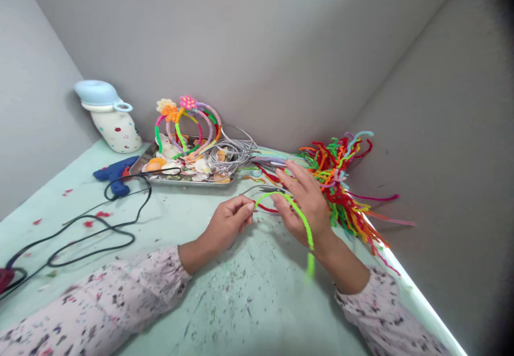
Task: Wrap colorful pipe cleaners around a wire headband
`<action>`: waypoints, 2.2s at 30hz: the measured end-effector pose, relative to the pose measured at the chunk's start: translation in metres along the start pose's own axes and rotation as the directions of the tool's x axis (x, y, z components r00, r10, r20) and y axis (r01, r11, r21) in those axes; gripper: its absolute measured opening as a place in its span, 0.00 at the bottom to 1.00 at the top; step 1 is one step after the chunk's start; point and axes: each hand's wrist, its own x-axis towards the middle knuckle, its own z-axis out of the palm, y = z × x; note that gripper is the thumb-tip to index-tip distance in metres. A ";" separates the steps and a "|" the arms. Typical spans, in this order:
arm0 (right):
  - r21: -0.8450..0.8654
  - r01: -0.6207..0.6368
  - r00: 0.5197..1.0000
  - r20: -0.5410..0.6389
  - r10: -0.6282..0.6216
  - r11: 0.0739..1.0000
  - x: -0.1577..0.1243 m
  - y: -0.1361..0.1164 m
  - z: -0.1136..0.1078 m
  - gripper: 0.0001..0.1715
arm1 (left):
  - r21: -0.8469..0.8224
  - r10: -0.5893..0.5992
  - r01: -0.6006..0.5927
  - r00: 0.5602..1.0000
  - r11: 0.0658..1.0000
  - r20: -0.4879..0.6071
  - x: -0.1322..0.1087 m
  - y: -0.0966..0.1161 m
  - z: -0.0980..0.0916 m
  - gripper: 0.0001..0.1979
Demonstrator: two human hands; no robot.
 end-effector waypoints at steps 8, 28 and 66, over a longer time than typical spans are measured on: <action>0.189 -0.252 0.932 0.311 0.186 0.949 0.001 -0.012 0.005 0.12 | -0.077 -0.026 0.024 0.999 0.997 -0.027 0.003 0.003 0.001 0.15; 0.239 -0.543 0.791 0.469 0.394 0.805 0.000 -0.014 0.009 0.08 | -0.161 -0.053 0.071 0.992 0.984 0.115 0.003 -0.006 0.001 0.11; 0.198 -0.640 0.702 0.544 0.459 0.743 0.002 -0.020 0.010 0.11 | -0.141 -0.104 0.108 0.994 0.984 0.038 0.005 -0.009 0.003 0.12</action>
